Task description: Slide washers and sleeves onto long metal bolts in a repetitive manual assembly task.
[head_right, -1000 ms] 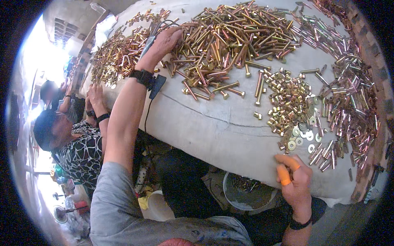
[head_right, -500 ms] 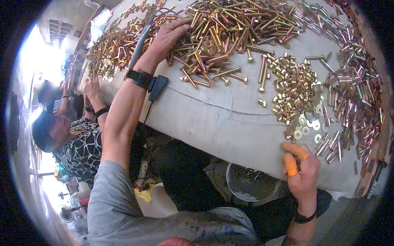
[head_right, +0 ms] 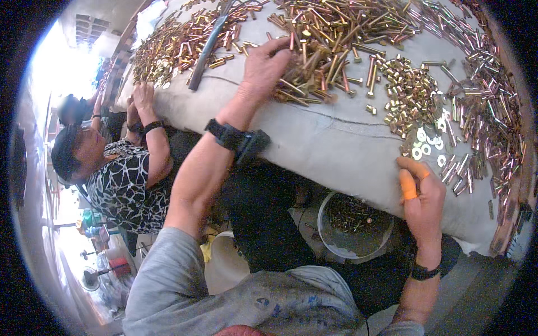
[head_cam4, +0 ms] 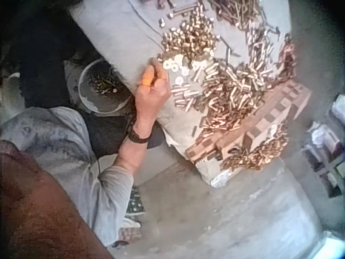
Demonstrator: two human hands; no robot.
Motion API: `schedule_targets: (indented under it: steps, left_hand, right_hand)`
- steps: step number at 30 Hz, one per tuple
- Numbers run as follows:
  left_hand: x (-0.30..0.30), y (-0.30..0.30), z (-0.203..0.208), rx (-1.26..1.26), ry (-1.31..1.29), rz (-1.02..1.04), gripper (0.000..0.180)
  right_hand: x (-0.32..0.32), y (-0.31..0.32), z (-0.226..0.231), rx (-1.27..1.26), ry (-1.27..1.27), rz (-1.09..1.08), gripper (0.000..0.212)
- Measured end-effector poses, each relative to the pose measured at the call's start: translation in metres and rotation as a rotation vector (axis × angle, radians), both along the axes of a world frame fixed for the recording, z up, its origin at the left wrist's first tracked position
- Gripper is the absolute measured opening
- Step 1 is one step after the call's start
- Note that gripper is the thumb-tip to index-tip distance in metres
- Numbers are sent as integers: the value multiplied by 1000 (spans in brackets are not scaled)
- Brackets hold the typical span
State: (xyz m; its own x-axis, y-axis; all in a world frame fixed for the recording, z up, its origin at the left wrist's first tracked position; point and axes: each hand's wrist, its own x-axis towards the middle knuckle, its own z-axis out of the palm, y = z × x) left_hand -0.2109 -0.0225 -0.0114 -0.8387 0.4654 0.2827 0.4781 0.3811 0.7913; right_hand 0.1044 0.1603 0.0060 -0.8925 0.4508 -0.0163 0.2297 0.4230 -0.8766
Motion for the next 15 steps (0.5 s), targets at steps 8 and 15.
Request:
schedule_targets:
  steps: [8, 15]
  left_hand:
    - [40, 5, -1, 26, -52, 156, 34]
    - [52, -39, 28, 140, -177, 71, 33]
  right_hand:
    - [1, -5, 3, 46, -35, -4, 20]
    - [5, -2, -1, 128, 16, 12, 20]
